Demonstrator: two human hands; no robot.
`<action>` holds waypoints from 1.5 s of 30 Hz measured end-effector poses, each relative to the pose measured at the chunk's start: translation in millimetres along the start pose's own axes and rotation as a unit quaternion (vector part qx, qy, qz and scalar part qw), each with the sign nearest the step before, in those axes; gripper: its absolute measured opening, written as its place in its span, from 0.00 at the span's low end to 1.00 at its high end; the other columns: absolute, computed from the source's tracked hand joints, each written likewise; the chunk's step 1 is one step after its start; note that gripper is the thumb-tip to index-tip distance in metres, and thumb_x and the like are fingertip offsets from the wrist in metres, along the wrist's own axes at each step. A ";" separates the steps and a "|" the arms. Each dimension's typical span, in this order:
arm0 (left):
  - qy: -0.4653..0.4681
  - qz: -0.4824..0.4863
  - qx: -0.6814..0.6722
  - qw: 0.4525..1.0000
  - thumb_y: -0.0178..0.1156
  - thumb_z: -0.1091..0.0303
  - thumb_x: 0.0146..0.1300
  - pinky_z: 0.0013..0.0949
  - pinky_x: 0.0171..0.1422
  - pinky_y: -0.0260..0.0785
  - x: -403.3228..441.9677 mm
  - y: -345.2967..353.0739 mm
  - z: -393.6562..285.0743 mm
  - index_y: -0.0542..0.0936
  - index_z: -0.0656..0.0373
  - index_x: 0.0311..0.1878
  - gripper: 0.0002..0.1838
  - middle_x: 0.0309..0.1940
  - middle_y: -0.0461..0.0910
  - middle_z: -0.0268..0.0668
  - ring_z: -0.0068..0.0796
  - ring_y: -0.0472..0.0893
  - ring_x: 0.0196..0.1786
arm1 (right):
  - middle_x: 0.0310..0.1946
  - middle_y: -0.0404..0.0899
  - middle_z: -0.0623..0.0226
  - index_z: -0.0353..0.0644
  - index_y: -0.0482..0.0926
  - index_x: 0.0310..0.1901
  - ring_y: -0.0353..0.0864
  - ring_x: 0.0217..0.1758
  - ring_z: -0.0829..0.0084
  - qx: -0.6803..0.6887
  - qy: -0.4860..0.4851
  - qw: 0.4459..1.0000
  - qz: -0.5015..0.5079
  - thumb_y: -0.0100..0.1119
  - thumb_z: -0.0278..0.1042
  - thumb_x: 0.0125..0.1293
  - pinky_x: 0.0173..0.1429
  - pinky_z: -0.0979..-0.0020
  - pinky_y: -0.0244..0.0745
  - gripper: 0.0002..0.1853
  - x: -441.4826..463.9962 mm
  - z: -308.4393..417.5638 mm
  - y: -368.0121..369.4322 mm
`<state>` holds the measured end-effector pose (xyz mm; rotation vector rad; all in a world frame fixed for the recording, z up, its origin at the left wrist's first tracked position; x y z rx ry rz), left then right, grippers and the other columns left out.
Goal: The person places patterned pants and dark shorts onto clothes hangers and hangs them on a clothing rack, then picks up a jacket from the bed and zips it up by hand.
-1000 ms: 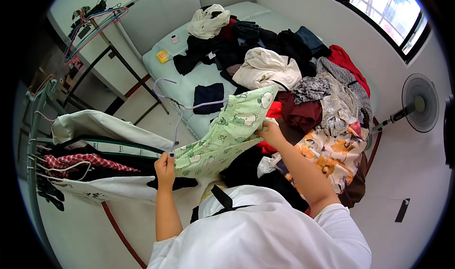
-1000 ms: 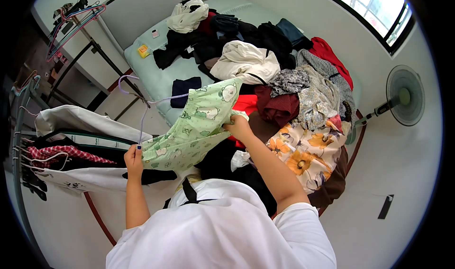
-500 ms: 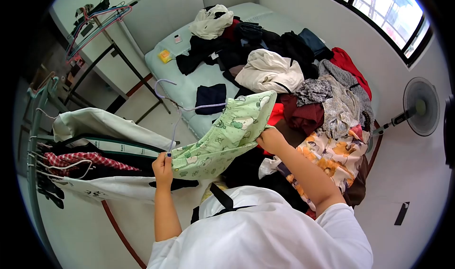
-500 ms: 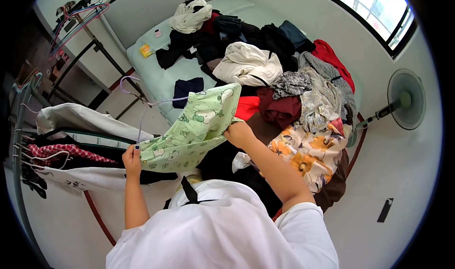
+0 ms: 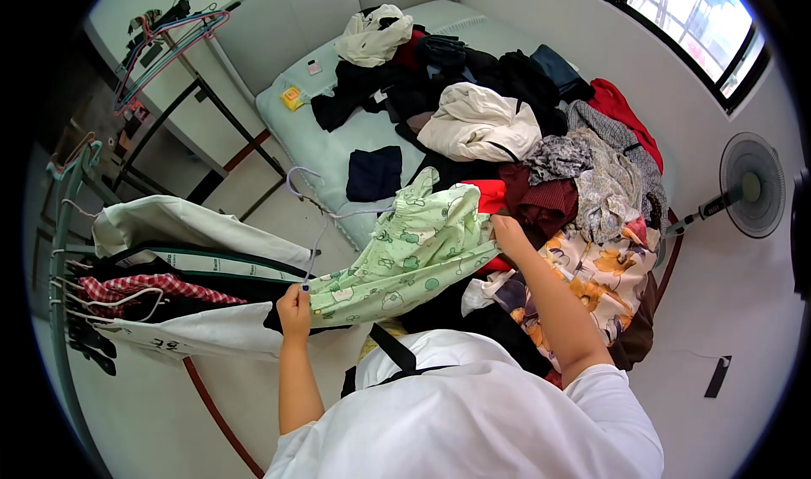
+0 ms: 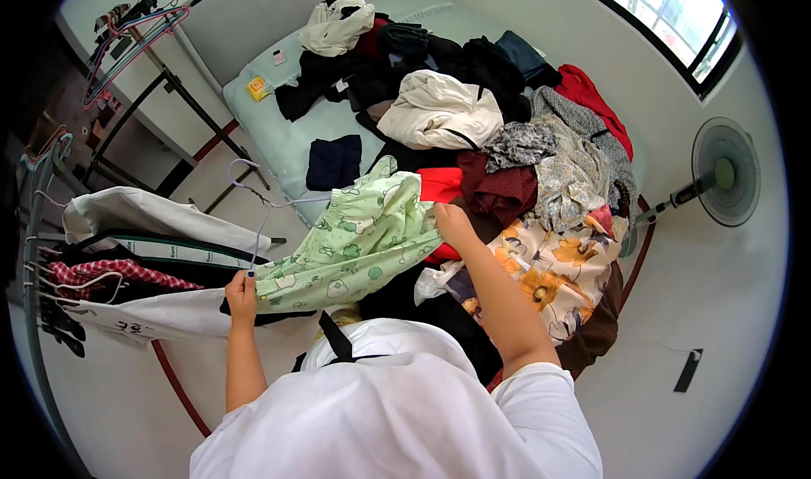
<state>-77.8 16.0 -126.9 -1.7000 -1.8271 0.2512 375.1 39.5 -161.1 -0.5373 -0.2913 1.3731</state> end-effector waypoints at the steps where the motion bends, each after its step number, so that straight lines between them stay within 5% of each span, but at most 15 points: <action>1: 0.009 0.006 0.012 1.000 0.50 0.66 0.61 0.27 0.26 0.60 0.7 -0.7 -4.4 0.73 0.67 0.29 0.12 0.16 0.69 0.38 0.22 0.66 0.20 | 0.22 0.76 0.50 0.31 0.76 0.31 0.77 0.27 0.57 0.001 0.001 1.000 -0.001 0.35 0.42 0.61 0.37 0.62 0.70 0.22 5.6 -1.7 -1.1; 7: 0.045 0.031 0.022 0.998 0.51 0.68 0.60 0.29 0.26 0.60 3.4 1.5 -20.9 0.73 0.67 0.30 0.10 0.17 0.69 0.40 0.28 0.68 0.19 | 0.32 0.78 0.52 0.30 0.75 0.34 0.77 0.24 0.63 0.061 0.104 0.993 -0.005 0.34 0.54 0.65 0.27 0.69 0.70 0.30 23.3 -10.1 10.3; 8: 0.042 0.041 0.022 0.998 0.52 0.70 0.58 0.32 0.27 0.61 2.4 3.3 -19.5 0.73 0.66 0.30 0.08 0.17 0.69 0.43 0.35 0.70 0.20 | 0.29 0.78 0.57 0.33 0.77 0.33 0.75 0.22 0.66 0.094 0.219 0.971 -0.017 0.35 0.60 0.64 0.26 0.72 0.69 0.32 28.5 -13.9 11.5; 11: 0.066 0.058 0.058 0.994 0.52 0.71 0.56 0.35 0.27 0.62 0.1 4.7 -23.7 0.73 0.65 0.30 0.06 0.18 0.70 0.45 0.42 0.72 0.22 | 0.25 0.77 0.60 0.37 0.79 0.33 0.73 0.21 0.68 0.249 0.277 0.927 -0.040 0.37 0.61 0.63 0.27 0.72 0.67 0.31 43.5 -25.4 7.9; 15: 0.065 0.054 0.072 0.994 0.52 0.72 0.54 0.36 0.28 0.63 -2.8 4.9 -22.9 0.73 0.64 0.30 0.05 0.19 0.71 0.44 0.45 0.72 0.24 | 0.24 0.76 0.64 0.33 0.78 0.32 0.74 0.24 0.73 0.317 0.160 0.934 0.021 0.52 0.52 0.60 0.29 0.72 0.68 0.24 31.1 1.1 1.2; 16: 0.065 0.054 0.071 0.994 0.52 0.72 0.54 0.36 0.28 0.63 -2.3 5.2 -22.6 0.73 0.64 0.30 0.05 0.19 0.71 0.44 0.45 0.72 0.24 | 0.27 0.77 0.62 0.28 0.77 0.33 0.76 0.27 0.74 0.195 0.155 0.969 0.009 0.57 0.43 0.59 0.32 0.70 0.70 0.20 30.6 4.2 -0.1; 19: 0.083 0.034 0.051 0.995 0.51 0.71 0.56 0.30 0.27 0.61 -3.6 4.8 -24.3 0.74 0.66 0.30 0.07 0.17 0.69 0.41 0.34 0.69 0.20 | 0.30 0.78 0.59 0.26 0.76 0.35 0.77 0.29 0.73 0.192 0.097 0.977 -0.009 0.58 0.39 0.59 0.35 0.69 0.71 0.18 29.3 -1.4 9.3; 21: 0.099 0.054 0.080 0.990 0.53 0.71 0.55 0.35 0.28 0.63 -5.1 3.1 -29.0 0.74 0.65 0.30 0.06 0.19 0.71 0.43 0.43 0.72 0.23 | 0.30 0.78 0.58 0.26 0.76 0.35 0.78 0.32 0.70 0.233 0.145 0.962 0.009 0.59 0.35 0.57 0.36 0.68 0.72 0.16 29.2 -12.5 11.0; 24: 0.054 0.034 0.005 0.998 0.53 0.71 0.55 0.35 0.28 0.63 -7.3 1.1 -38.8 0.74 0.65 0.29 0.06 0.19 0.72 0.43 0.43 0.72 0.23 | 0.31 0.78 0.58 0.34 0.78 0.35 0.78 0.33 0.64 0.462 0.309 0.823 0.118 0.57 0.29 0.55 0.38 0.64 0.72 0.09 39.9 -65.1 15.1; 27: 0.078 0.045 -0.007 0.996 0.53 0.71 0.55 0.35 0.28 0.63 -4.7 3.1 -46.6 0.74 0.65 0.28 0.07 0.19 0.72 0.43 0.42 0.72 0.23 | 0.31 0.79 0.58 0.35 0.78 0.34 0.78 0.33 0.62 0.395 0.263 0.876 0.083 0.54 0.29 0.56 0.39 0.65 0.74 0.08 34.3 -77.3 25.1; 33: 0.118 0.059 0.066 0.989 0.53 0.71 0.54 0.35 0.28 0.64 -2.2 -1.5 -41.3 0.74 0.65 0.28 0.06 0.20 0.72 0.44 0.43 0.72 0.23 | 0.45 0.72 0.43 0.21 0.65 0.49 0.73 0.48 0.51 0.507 0.339 0.791 0.044 0.50 0.47 0.59 0.55 0.55 0.66 0.30 28.0 -44.3 -4.5; 34: 0.105 0.060 0.067 0.990 0.53 0.72 0.53 0.37 0.29 0.64 -3.0 -2.8 -39.7 0.74 0.65 0.28 0.05 0.20 0.72 0.44 0.44 0.73 0.24 | 0.51 0.66 0.39 0.19 0.60 0.53 0.63 0.57 0.44 0.491 0.361 0.791 0.060 0.53 0.55 0.55 0.63 0.52 0.56 0.39 32.6 -60.9 -9.0; 39: 0.140 0.071 0.091 0.983 0.54 0.73 0.50 0.38 0.30 0.66 -8.2 6.1 -35.7 0.74 0.65 0.28 0.04 0.22 0.74 0.45 0.45 0.75 0.26 | 0.56 0.60 0.38 0.20 0.59 0.54 0.57 0.60 0.41 0.461 0.366 0.808 0.042 0.55 0.58 0.52 0.65 0.49 0.49 0.44 17.1 -57.6 -21.9; 41: 0.146 0.084 0.094 0.981 0.54 0.74 0.50 0.38 0.31 0.65 -10.3 12.7 -31.8 0.74 0.64 0.29 0.04 0.22 0.73 0.45 0.46 0.73 0.26 | 0.56 0.60 0.40 0.20 0.55 0.57 0.60 0.59 0.47 0.352 0.359 0.864 0.029 0.55 0.57 0.54 0.61 0.53 0.55 0.44 11.9 -56.4 -19.6; 45: 0.184 0.073 0.108 0.974 0.56 0.75 0.49 0.39 0.30 0.67 -8.2 16.8 -42.9 0.74 0.64 0.28 0.04 0.22 0.74 0.44 0.45 0.75 0.26 | 0.37 0.77 0.56 0.28 0.74 0.42 0.76 0.41 0.64 0.219 0.297 0.929 0.026 0.54 0.52 0.57 0.47 0.66 0.69 0.28 1.1 -16.8 -9.1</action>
Point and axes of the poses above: each hand's wrist, its own x-axis towards the middle knuckle, its own y-axis out of the palm, z = x × y, the point moved 2 cm from there along x, towards the middle knuckle
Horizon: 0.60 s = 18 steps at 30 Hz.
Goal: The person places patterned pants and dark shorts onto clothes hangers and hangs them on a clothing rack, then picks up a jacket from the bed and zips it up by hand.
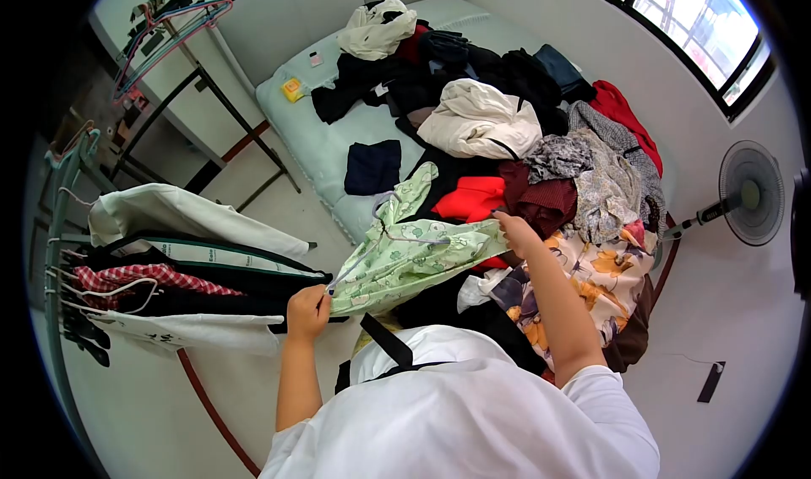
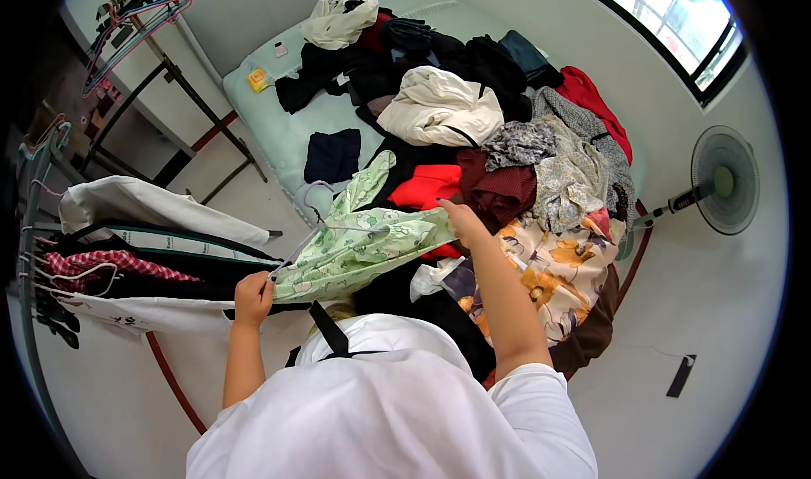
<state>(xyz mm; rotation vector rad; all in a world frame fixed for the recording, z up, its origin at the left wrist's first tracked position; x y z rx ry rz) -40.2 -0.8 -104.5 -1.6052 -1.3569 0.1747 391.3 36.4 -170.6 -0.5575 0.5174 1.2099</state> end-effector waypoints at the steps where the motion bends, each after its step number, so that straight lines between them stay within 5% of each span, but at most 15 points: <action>1: -0.001 0.001 0.000 1.000 0.56 0.75 0.49 0.39 0.30 0.67 1.2 -0.1 -1.8 0.74 0.64 0.28 0.04 0.22 0.74 0.44 0.45 0.75 0.26 | 0.28 0.79 0.64 0.31 0.77 0.35 0.77 0.32 0.72 0.047 -0.046 0.996 0.057 0.54 0.50 0.59 0.36 0.72 0.71 0.23 -15.7 10.2 12.3; 5: 0.026 0.015 0.018 0.999 0.57 0.76 0.47 0.38 0.28 0.66 10.0 2.3 -11.2 0.74 0.63 0.27 0.03 0.21 0.73 0.42 0.43 0.74 0.24 | 0.32 0.79 0.54 0.28 0.75 0.38 0.78 0.36 0.63 -0.042 -0.129 0.989 0.052 0.53 0.51 0.58 0.39 0.67 0.71 0.26 2.2 10.4 45.1; 7: 0.035 0.014 0.023 0.999 0.57 0.76 0.47 0.38 0.27 0.66 12.7 0.1 -14.8 0.73 0.63 0.27 0.03 0.20 0.73 0.42 0.43 0.74 0.24 | 0.34 0.77 0.44 0.26 0.73 0.39 0.77 0.39 0.52 -0.244 -0.280 0.928 -0.033 0.53 0.51 0.58 0.42 0.60 0.70 0.27 -30.1 40.0 61.6; 10: 0.014 0.037 0.042 0.998 0.57 0.76 0.47 0.38 0.27 0.65 13.6 -3.3 -17.6 0.73 0.63 0.26 0.03 0.20 0.73 0.41 0.43 0.73 0.23 | 0.33 0.74 0.39 0.27 0.72 0.36 0.74 0.40 0.44 -0.306 -0.380 0.870 -0.067 0.53 0.49 0.58 0.45 0.55 0.68 0.25 -57.9 58.5 86.1; 16: -0.027 -0.030 0.040 0.998 0.56 0.75 0.47 0.39 0.28 0.65 5.4 -21.0 -3.9 0.73 0.64 0.25 0.03 0.19 0.72 0.43 0.45 0.73 0.24 | 0.31 0.76 0.47 0.31 0.72 0.33 0.76 0.37 0.51 -0.345 -0.443 0.827 -0.004 0.54 0.35 0.57 0.40 0.57 0.70 0.13 -87.5 54.9 103.3; 18: -0.037 -0.055 0.021 0.998 0.54 0.73 0.51 0.39 0.28 0.62 0.6 -30.1 -0.4 0.73 0.65 0.28 0.04 0.19 0.70 0.44 0.46 0.72 0.24 | 0.31 0.77 0.54 0.33 0.74 0.36 0.78 0.36 0.58 -0.187 -0.538 0.820 -0.059 0.56 0.32 0.55 0.40 0.62 0.71 0.11 -98.5 53.8 89.1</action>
Point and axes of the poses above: each hand's wrist, its own x-axis towards the middle knuckle, its own y-axis out of the palm, z = x × y, the point moved 2 cm from there along x, towards the middle knuckle
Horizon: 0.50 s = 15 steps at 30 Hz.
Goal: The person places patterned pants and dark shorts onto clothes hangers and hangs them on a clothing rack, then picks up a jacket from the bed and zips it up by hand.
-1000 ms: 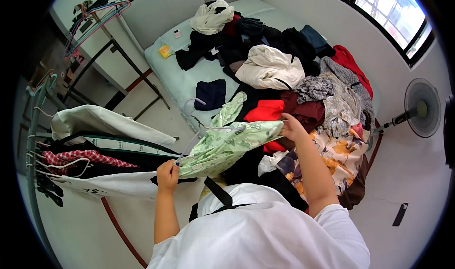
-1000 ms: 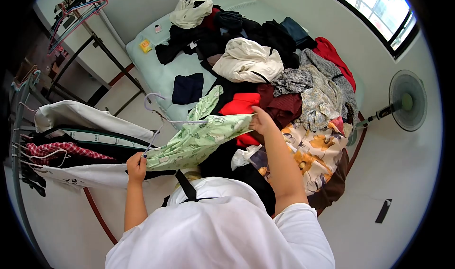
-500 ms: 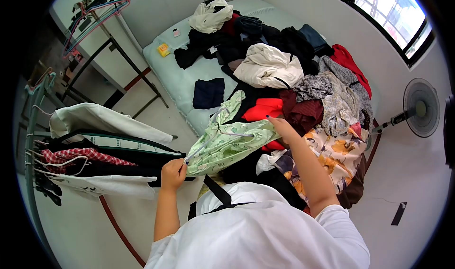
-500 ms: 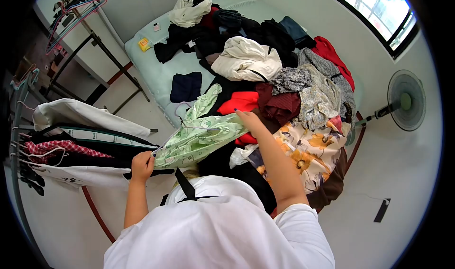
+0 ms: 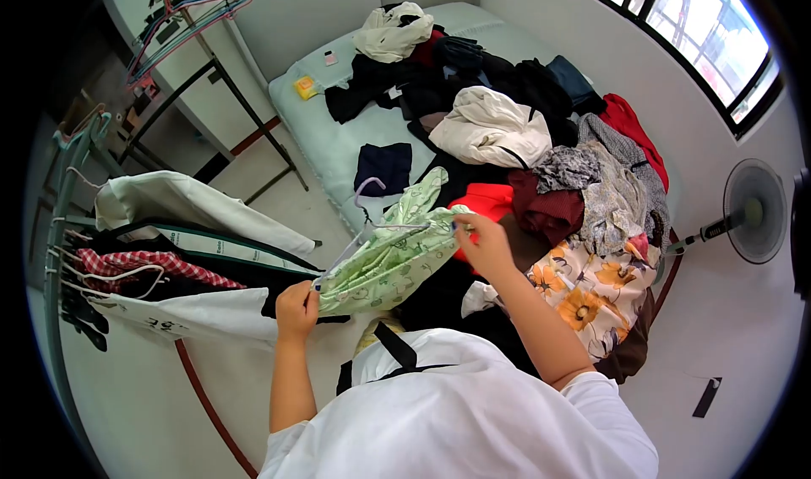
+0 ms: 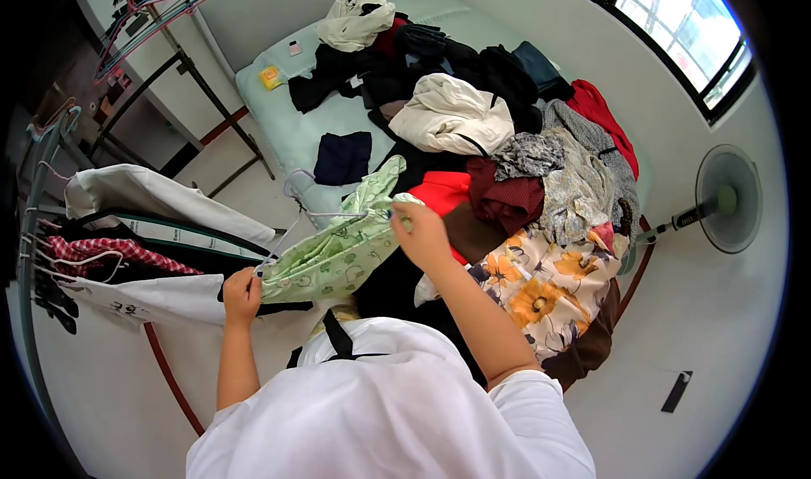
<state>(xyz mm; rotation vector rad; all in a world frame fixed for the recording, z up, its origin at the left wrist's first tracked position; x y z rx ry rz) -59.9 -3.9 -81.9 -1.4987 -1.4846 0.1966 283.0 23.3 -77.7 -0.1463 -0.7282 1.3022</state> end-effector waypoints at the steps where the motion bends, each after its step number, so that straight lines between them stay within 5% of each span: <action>1: 0.011 -0.015 -0.001 1.000 0.54 0.74 0.51 0.38 0.27 0.61 -0.6 -3.1 0.8 0.72 0.65 0.28 0.04 0.19 0.69 0.44 0.45 0.71 0.24 | 0.31 0.78 0.57 0.35 0.76 0.38 0.78 0.35 0.63 -0.015 0.044 0.998 -0.038 0.58 0.30 0.53 0.40 0.68 0.72 0.11 -0.7 -3.2 -6.9; 5: -0.027 0.025 0.015 0.999 0.55 0.76 0.48 0.38 0.28 0.63 -2.6 -11.3 3.3 0.73 0.65 0.28 0.04 0.20 0.71 0.44 0.45 0.72 0.24 | 0.28 0.76 0.61 0.36 0.74 0.37 0.76 0.29 0.65 -0.108 0.038 0.992 -0.056 0.60 0.34 0.54 0.34 0.69 0.70 0.12 -1.6 -7.8 -15.7; 7: -0.021 0.018 0.003 1.000 0.56 0.76 0.48 0.38 0.28 0.63 0.7 -10.2 -0.6 0.73 0.65 0.28 0.04 0.20 0.71 0.44 0.45 0.72 0.24 | 0.25 0.76 0.63 0.37 0.73 0.37 0.75 0.25 0.67 -0.090 0.151 0.984 0.035 0.59 0.37 0.56 0.31 0.69 0.69 0.13 -4.5 -8.1 -6.3; 10: -0.007 0.020 -0.017 1.000 0.56 0.76 0.48 0.38 0.28 0.64 2.8 -8.9 -8.4 0.73 0.65 0.28 0.03 0.20 0.72 0.44 0.45 0.73 0.24 | 0.23 0.76 0.65 0.37 0.73 0.35 0.74 0.22 0.67 -0.064 0.121 0.991 -0.004 0.58 0.39 0.57 0.29 0.70 0.68 0.13 -3.3 -23.6 7.1; 15: 0.006 0.022 -0.022 1.000 0.56 0.76 0.48 0.36 0.29 0.66 0.4 -6.8 -6.6 0.74 0.64 0.27 0.03 0.21 0.74 0.43 0.44 0.74 0.24 | 0.23 0.77 0.60 0.37 0.71 0.38 0.78 0.26 0.64 -0.080 0.144 0.986 -0.012 0.58 0.34 0.53 0.31 0.66 0.70 0.13 3.4 -30.3 14.3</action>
Point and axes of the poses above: each hand's wrist, its own x-axis towards the middle knuckle, its own y-axis out of the palm, z = x × y, the point moved 2 cm from there along x, towards the middle knuckle
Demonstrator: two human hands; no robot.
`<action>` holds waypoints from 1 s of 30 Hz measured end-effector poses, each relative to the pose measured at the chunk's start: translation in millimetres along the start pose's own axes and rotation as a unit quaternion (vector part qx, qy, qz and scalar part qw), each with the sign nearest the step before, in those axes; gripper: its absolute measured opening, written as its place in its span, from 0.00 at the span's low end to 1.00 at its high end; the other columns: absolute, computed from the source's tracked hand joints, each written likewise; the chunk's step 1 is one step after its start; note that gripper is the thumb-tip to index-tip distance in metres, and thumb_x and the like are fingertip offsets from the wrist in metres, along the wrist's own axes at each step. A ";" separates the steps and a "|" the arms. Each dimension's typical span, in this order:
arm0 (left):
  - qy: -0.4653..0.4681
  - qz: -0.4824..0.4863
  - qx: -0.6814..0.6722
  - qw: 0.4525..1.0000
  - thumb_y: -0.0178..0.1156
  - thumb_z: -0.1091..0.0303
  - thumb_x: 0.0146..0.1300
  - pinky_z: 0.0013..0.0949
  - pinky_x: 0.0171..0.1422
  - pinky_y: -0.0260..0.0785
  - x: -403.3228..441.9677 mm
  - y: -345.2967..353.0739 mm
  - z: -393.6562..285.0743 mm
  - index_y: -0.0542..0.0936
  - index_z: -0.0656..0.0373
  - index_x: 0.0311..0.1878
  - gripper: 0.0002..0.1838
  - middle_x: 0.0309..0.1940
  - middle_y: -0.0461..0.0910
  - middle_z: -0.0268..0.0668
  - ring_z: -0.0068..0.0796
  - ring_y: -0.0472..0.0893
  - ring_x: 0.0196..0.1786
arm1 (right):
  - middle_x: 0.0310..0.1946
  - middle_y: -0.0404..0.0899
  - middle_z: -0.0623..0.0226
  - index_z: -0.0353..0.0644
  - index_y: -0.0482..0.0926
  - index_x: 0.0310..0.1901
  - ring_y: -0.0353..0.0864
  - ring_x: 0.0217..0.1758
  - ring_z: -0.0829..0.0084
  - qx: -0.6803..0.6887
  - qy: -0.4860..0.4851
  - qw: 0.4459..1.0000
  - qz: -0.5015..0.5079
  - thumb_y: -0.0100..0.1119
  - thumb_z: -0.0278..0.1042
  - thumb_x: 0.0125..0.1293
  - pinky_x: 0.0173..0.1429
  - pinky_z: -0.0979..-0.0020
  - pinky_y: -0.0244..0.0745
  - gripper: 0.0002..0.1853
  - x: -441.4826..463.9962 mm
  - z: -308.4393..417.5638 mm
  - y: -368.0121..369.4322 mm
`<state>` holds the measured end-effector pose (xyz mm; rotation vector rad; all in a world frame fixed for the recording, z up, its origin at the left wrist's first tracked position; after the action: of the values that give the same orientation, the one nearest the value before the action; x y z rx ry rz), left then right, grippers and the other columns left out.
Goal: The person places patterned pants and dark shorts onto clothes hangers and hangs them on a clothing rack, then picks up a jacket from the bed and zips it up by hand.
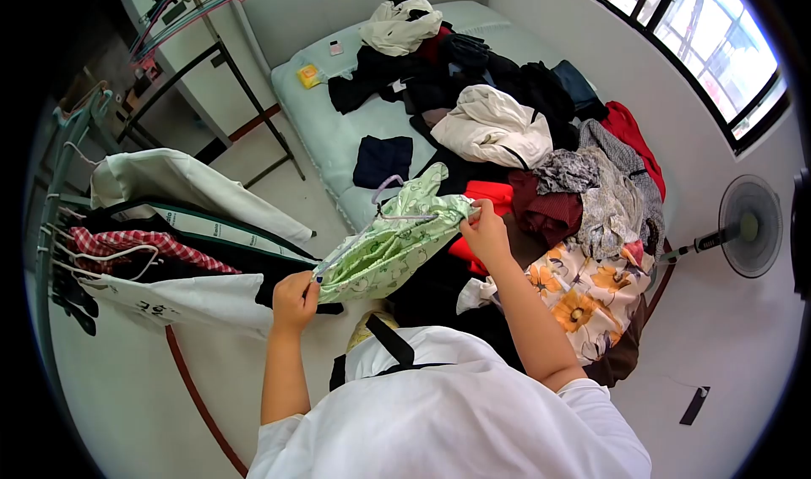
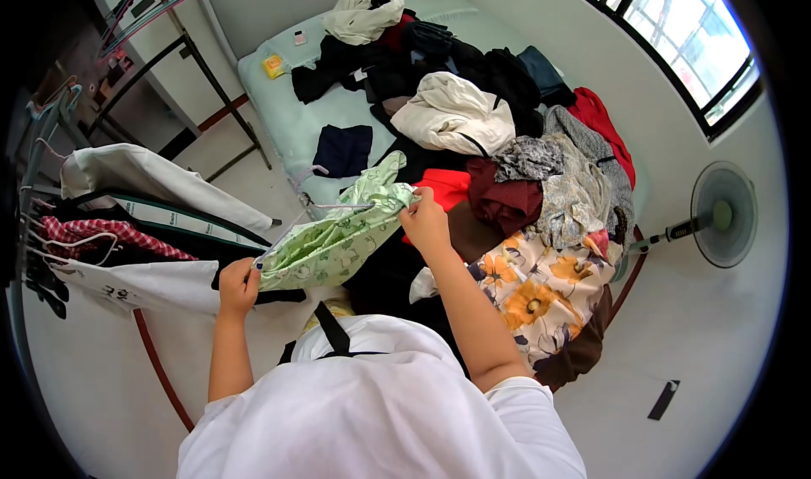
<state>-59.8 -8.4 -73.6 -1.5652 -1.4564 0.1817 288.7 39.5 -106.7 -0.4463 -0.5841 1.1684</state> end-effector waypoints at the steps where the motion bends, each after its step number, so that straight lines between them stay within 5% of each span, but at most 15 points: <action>1: 0.007 0.000 -0.006 1.000 0.56 0.76 0.48 0.36 0.28 0.66 -0.8 1.9 0.5 0.74 0.64 0.27 0.02 0.21 0.73 0.43 0.43 0.74 0.24 | 0.24 0.78 0.59 0.37 0.70 0.39 0.79 0.27 0.63 0.004 0.013 1.000 0.003 0.57 0.33 0.53 0.32 0.65 0.71 0.13 2.9 -4.9 3.4; 6: 0.020 0.009 0.007 1.000 0.57 0.76 0.47 0.37 0.27 0.66 -3.6 8.5 -1.9 0.74 0.63 0.27 0.03 0.20 0.73 0.42 0.43 0.74 0.24 | 0.24 0.78 0.57 0.36 0.72 0.38 0.79 0.28 0.63 -0.033 0.045 0.998 0.004 0.53 0.30 0.53 0.33 0.66 0.72 0.11 16.8 -22.8 17.4; 9: 0.031 0.009 0.041 0.999 0.57 0.75 0.48 0.38 0.27 0.65 -2.8 11.1 -6.7 0.73 0.62 0.27 0.03 0.19 0.73 0.41 0.42 0.74 0.24 | 0.20 0.75 0.69 0.33 0.74 0.36 0.70 0.19 0.82 0.215 0.108 0.969 -0.058 0.49 0.24 0.55 0.24 0.76 0.65 0.08 28.2 -33.6 14.7; 13: 0.024 0.034 0.068 0.997 0.57 0.74 0.49 0.39 0.27 0.65 -2.4 22.8 -6.9 0.72 0.62 0.27 0.03 0.19 0.72 0.42 0.42 0.74 0.24 | 0.19 0.76 0.58 0.34 0.76 0.37 0.77 0.22 0.68 0.076 0.049 0.991 -0.098 0.52 0.29 0.52 0.30 0.69 0.70 0.11 30.8 24.6 -21.8; 17: -0.010 0.021 0.054 0.998 0.56 0.73 0.49 0.39 0.27 0.65 2.4 17.9 -10.4 0.72 0.62 0.26 0.03 0.19 0.72 0.42 0.43 0.74 0.24 | 0.19 0.75 0.54 0.37 0.77 0.37 0.77 0.25 0.57 -0.050 -0.133 0.989 0.049 0.53 0.30 0.52 0.32 0.60 0.71 0.11 2.5 53.6 -1.9; 21: -0.029 0.009 0.046 0.998 0.56 0.74 0.50 0.40 0.28 0.64 6.5 7.2 -5.1 0.72 0.62 0.26 0.03 0.18 0.72 0.43 0.44 0.73 0.24 | 0.17 0.75 0.58 0.36 0.76 0.38 0.77 0.23 0.58 -0.016 -0.086 0.989 0.116 0.56 0.30 0.50 0.30 0.63 0.71 0.13 -2.6 35.4 6.7; 23: -0.046 0.012 0.026 0.999 0.56 0.74 0.50 0.40 0.28 0.64 9.3 2.7 -3.4 0.72 0.63 0.26 0.04 0.18 0.71 0.44 0.45 0.73 0.24 | 0.23 0.76 0.59 0.36 0.75 0.40 0.77 0.28 0.60 0.008 -0.060 0.984 0.165 0.58 0.29 0.49 0.33 0.66 0.72 0.15 -4.4 32.3 2.3; 26: -0.031 0.023 0.017 0.999 0.56 0.73 0.50 0.39 0.28 0.64 10.5 0.2 -0.4 0.72 0.63 0.26 0.04 0.18 0.71 0.44 0.45 0.73 0.24 | 0.36 0.75 0.59 0.37 0.73 0.47 0.76 0.38 0.63 0.042 -0.186 0.971 0.143 0.61 0.28 0.47 0.41 0.69 0.71 0.21 -4.6 30.2 -5.0; 30: -0.028 0.025 -0.003 0.999 0.56 0.73 0.50 0.39 0.28 0.64 14.0 -2.2 -4.6 0.72 0.63 0.26 0.04 0.18 0.71 0.44 0.45 0.73 0.23 | 0.45 0.70 0.57 0.41 0.73 0.47 0.70 0.48 0.58 -0.119 -0.291 0.947 0.070 0.64 0.29 0.44 0.51 0.67 0.66 0.24 -1.6 41.9 -18.6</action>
<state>-54.5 0.5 -63.0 -1.6144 -1.4626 0.2534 274.9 32.9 -63.4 -0.3462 -1.2324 1.3779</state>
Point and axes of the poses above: each hand's wrist, its own x-axis towards the middle knuckle, its own y-axis out of the palm, z = x × y, the point moved 2 cm from there along x, towards the middle knuckle
